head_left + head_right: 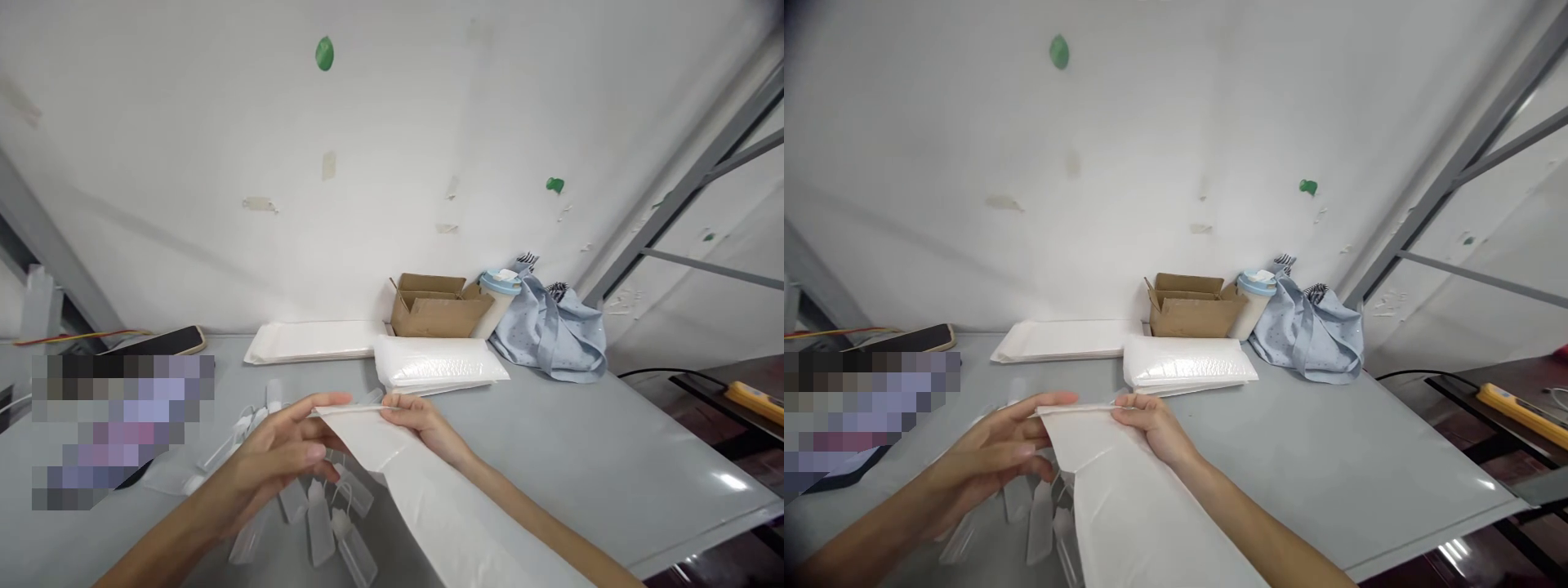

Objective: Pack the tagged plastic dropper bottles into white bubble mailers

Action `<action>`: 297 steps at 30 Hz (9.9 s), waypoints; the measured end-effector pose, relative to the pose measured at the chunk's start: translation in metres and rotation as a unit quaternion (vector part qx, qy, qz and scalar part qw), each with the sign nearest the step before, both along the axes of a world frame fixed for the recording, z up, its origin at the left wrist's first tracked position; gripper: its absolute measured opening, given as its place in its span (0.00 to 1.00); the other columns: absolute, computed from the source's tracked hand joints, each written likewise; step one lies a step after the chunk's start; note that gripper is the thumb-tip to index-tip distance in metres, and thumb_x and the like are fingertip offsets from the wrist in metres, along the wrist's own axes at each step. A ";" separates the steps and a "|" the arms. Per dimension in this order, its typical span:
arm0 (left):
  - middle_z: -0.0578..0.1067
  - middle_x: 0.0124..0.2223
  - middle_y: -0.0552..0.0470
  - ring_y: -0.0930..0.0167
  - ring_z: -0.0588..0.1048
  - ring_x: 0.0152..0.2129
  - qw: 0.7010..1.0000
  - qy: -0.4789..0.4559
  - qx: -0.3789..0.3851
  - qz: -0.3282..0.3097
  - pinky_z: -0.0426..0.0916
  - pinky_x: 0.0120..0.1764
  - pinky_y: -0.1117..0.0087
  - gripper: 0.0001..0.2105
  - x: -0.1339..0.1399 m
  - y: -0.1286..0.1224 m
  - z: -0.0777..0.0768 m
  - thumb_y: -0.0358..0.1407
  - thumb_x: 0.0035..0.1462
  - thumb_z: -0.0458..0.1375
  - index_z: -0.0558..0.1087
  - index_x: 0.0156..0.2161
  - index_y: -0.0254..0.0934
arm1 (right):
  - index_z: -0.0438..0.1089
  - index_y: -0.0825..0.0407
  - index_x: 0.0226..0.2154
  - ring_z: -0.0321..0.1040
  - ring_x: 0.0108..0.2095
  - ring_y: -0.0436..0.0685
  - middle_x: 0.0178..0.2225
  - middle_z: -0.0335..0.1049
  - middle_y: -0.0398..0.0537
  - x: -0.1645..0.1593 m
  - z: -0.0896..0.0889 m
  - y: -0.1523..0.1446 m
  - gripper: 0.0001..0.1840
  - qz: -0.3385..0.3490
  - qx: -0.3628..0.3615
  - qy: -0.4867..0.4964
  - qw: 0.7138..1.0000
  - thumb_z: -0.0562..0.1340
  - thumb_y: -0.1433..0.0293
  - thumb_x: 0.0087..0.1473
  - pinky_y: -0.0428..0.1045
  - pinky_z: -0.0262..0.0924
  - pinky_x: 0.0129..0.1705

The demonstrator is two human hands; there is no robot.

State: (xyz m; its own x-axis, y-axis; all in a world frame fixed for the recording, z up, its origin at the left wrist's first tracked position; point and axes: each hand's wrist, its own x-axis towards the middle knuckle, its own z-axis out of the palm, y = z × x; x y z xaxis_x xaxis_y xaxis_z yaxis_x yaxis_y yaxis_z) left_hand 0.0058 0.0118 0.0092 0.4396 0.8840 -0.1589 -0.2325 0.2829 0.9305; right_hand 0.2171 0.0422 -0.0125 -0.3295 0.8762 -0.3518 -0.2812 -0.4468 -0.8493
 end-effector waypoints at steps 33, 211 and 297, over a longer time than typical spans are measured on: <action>0.76 0.38 0.45 0.55 0.71 0.45 0.835 0.459 0.286 0.097 0.66 0.45 0.59 0.16 0.000 0.156 -0.007 0.48 0.44 0.64 0.73 0.31 0.36 | 0.62 0.54 0.31 0.62 0.13 0.50 0.17 0.68 0.45 0.013 0.018 0.008 0.17 -0.187 0.007 0.084 0.979 0.44 0.64 0.63 0.44 0.56 0.18; 0.74 0.38 0.47 0.63 0.69 0.39 0.687 0.462 0.504 0.248 0.65 0.43 0.61 0.13 -0.014 0.016 -0.015 0.35 0.62 0.47 0.73 0.44 0.38 | 0.57 0.49 0.48 0.58 0.49 0.64 0.47 0.58 0.54 0.000 0.005 -0.022 0.26 -0.030 0.544 -0.503 0.671 0.58 0.77 0.44 0.60 0.60 0.48; 0.75 0.38 0.46 0.61 0.66 0.40 0.737 0.502 0.443 0.098 0.63 0.44 0.55 0.18 0.003 -0.005 -0.029 0.36 0.64 0.43 0.74 0.32 0.37 | 0.56 0.56 0.53 0.59 0.46 0.66 0.45 0.62 0.57 -0.015 0.007 -0.035 0.36 0.156 0.433 -0.570 0.681 0.65 0.64 0.41 0.62 0.57 0.47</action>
